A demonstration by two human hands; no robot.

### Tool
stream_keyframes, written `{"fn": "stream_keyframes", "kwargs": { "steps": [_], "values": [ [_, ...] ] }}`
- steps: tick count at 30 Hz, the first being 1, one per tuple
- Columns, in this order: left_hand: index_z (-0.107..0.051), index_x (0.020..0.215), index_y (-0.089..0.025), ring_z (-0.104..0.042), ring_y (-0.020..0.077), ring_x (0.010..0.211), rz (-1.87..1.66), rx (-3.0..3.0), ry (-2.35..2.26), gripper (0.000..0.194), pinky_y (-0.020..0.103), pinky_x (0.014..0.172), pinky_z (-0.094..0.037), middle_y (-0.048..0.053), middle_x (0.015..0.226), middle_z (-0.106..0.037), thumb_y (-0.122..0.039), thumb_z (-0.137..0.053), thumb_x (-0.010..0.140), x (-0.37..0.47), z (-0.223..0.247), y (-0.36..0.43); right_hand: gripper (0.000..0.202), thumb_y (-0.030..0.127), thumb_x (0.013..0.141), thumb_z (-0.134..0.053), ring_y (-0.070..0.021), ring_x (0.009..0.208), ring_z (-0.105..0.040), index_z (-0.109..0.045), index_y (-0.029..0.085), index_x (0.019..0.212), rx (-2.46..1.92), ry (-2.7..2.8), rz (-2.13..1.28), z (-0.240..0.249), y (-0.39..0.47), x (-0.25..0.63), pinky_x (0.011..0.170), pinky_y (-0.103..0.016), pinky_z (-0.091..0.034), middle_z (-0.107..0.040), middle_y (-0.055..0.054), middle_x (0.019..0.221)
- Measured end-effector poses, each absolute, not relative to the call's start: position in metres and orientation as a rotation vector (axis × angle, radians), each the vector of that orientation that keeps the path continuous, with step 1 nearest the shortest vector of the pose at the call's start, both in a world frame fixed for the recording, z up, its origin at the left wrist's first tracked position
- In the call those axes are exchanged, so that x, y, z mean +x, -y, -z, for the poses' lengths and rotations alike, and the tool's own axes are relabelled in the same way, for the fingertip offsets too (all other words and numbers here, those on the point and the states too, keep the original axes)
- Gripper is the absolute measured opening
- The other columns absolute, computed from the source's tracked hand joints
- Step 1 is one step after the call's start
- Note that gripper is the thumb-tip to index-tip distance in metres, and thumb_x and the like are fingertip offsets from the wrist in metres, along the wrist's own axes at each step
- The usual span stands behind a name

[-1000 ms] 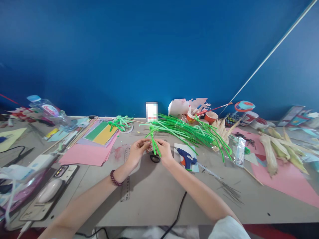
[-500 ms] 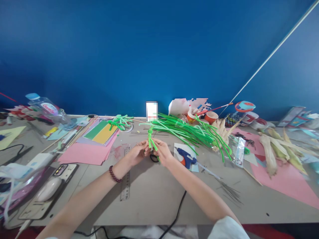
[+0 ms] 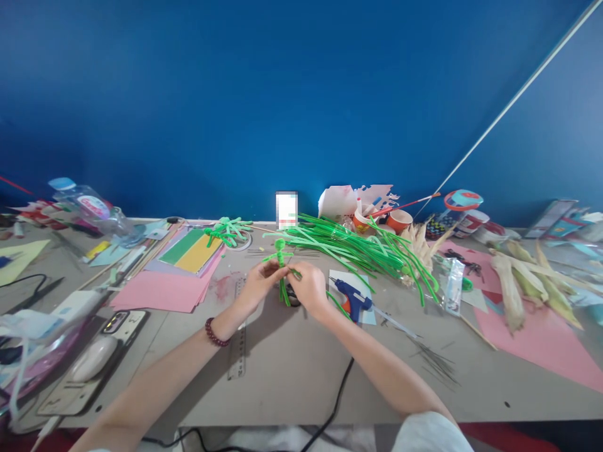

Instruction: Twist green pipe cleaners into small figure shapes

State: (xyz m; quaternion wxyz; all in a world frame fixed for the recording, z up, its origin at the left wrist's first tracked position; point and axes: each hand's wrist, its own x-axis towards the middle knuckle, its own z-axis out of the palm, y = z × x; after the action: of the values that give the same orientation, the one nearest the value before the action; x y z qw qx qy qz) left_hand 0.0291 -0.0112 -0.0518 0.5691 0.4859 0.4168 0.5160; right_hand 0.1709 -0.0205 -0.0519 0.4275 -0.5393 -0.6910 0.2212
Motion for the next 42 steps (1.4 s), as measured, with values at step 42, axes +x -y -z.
{"fn": "stream_keyframes", "kwargs": {
  "steps": [42],
  "values": [
    [-0.058, 0.068, -0.018, -0.043, 0.0106, 0.062, -1.418, 1.325, -1.137, 0.023, 0.023, 0.06, -0.034, -0.003, 0.066, -0.053, -0.031, -0.076, 0.062, 0.032, 0.049, 0.02, 0.024, 0.033, 0.08, -0.054, -0.018, 0.067, -0.058, -0.071, 0.018, 0.072, -1.316, 1.635, -0.601, 0.025, 0.026, 0.175, 0.065, -0.028, -0.041, -0.067, -0.003, 0.071]
  ]
}}
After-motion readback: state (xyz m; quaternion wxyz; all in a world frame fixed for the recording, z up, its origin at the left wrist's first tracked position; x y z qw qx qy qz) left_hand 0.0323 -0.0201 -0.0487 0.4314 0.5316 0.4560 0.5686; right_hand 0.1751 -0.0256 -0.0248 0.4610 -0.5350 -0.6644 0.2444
